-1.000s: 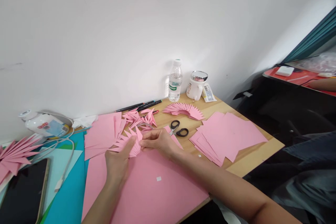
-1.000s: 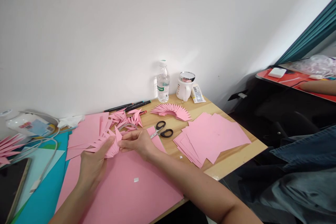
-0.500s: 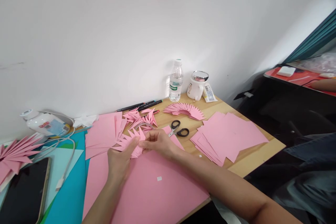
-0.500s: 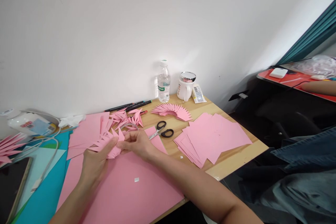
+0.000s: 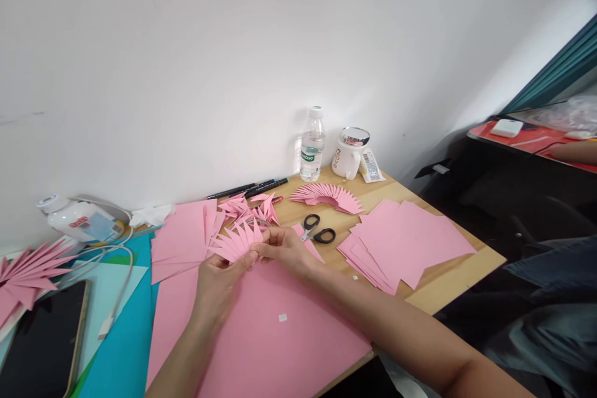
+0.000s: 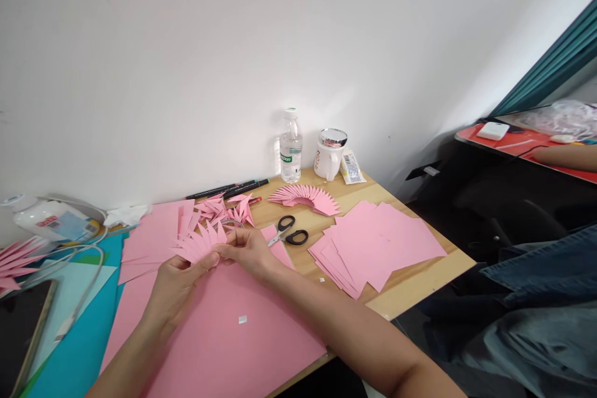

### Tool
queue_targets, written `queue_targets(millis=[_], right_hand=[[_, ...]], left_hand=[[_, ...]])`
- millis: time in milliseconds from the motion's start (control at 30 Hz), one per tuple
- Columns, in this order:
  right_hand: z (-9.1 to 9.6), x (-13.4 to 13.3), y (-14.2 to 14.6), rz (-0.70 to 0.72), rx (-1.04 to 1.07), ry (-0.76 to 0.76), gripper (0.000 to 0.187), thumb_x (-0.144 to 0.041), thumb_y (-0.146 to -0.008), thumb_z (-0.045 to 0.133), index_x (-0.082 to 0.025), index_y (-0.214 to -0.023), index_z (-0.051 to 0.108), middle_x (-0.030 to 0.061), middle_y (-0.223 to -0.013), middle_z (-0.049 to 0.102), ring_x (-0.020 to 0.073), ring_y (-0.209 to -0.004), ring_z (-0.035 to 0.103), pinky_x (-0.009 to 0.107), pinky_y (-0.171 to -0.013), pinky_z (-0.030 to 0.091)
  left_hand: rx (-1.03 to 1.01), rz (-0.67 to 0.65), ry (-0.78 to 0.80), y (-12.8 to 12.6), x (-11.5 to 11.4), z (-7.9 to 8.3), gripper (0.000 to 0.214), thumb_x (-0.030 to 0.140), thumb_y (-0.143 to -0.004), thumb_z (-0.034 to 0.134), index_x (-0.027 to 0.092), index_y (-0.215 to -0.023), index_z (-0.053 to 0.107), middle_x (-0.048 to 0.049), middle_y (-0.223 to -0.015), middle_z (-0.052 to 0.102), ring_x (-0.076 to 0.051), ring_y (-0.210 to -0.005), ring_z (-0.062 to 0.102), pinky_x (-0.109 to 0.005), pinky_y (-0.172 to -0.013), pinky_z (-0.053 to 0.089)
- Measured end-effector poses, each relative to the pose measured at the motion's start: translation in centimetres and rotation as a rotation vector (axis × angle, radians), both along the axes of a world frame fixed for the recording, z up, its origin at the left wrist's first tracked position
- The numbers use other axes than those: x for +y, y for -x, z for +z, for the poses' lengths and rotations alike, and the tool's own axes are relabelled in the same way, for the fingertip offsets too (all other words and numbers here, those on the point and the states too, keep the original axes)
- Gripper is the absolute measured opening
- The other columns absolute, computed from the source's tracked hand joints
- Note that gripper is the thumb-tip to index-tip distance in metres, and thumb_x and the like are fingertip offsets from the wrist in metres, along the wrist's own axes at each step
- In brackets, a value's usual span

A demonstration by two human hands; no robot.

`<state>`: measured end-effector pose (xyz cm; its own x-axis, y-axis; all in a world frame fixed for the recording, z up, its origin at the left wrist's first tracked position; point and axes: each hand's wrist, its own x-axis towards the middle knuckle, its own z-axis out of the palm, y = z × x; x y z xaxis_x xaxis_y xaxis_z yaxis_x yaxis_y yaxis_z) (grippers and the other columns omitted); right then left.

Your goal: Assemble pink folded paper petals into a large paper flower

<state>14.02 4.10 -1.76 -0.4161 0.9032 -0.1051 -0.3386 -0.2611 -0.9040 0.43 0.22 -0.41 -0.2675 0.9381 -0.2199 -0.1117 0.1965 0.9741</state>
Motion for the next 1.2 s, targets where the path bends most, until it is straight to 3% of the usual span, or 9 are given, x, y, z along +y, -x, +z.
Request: queue_targets(millis=[233,500,667,967,1067,1200], right_hand=[[0.4,-0.4,0.0,-0.056,-0.003,-0.062,0.041,-0.04,-0.047,0.083,-0.014,-0.053,0.052,-0.0043,-0.05,0.058,0.0083,-0.05,0.056,0.023,-0.056,0.047],[-0.2,0.1,-0.2,0.077,0.042,0.029,0.042,-0.052,-0.052,0.076,-0.015,-0.06,0.058,-0.003,-0.057,0.062,0.0093,-0.054,0.06,0.026,-0.064,0.052],[0.9,-0.3,-0.3,0.028,-0.041,0.002,0.043,-0.047,-0.047,0.081,-0.014,-0.066,0.061,-0.0031,-0.058,0.062,0.0102,-0.053,0.06,0.027,-0.063,0.052],[0.3,0.1,-0.5,-0.043,-0.092,-0.117,0.039,-0.041,-0.049,0.082,-0.015,-0.056,0.054,-0.0035,-0.051,0.058,0.0073,-0.049,0.053,0.02,-0.051,0.043],[0.2,0.1,-0.4,-0.047,-0.066,-0.187,0.038,-0.044,-0.051,0.08,-0.014,-0.058,0.057,-0.0026,-0.055,0.059,0.0079,-0.05,0.053,0.022,-0.053,0.045],[0.5,-0.2,-0.4,-0.094,0.02,-0.297,0.04,-0.044,-0.052,0.08,-0.017,-0.074,0.06,0.0,-0.071,0.063,0.0117,-0.063,0.06,0.027,-0.066,0.052]], left_hand=[[0.059,-0.003,-0.034,0.3,0.1,-0.2,0.023,0.02,-0.039,0.084,0.013,-0.042,0.062,-0.0008,-0.046,0.059,-0.011,-0.048,0.05,-0.022,-0.046,0.04],[0.037,-0.026,-0.029,0.1,0.0,0.9,0.022,0.023,-0.044,0.082,0.013,-0.058,0.068,-0.0034,-0.058,0.066,-0.015,-0.054,0.056,-0.026,-0.05,0.044],[0.078,-0.001,-0.028,-0.3,-0.1,1.6,0.02,0.019,-0.043,0.08,0.015,-0.057,0.067,-0.0028,-0.056,0.065,-0.017,-0.055,0.058,-0.027,-0.049,0.045],[0.184,-0.116,-0.038,0.7,0.1,0.2,0.027,0.026,-0.047,0.08,0.016,-0.042,0.055,0.0045,-0.041,0.046,-0.008,-0.039,0.039,-0.022,-0.035,0.031],[0.325,-0.07,-0.147,0.9,0.2,-0.3,0.022,0.029,-0.054,0.078,0.016,-0.05,0.061,0.0011,-0.05,0.056,-0.013,-0.047,0.05,-0.025,-0.041,0.041],[0.493,-0.044,-0.603,1.1,0.2,-0.3,0.009,0.025,-0.065,0.072,0.02,-0.073,0.071,-0.0049,-0.082,0.067,-0.021,-0.08,0.062,-0.033,-0.07,0.051]])
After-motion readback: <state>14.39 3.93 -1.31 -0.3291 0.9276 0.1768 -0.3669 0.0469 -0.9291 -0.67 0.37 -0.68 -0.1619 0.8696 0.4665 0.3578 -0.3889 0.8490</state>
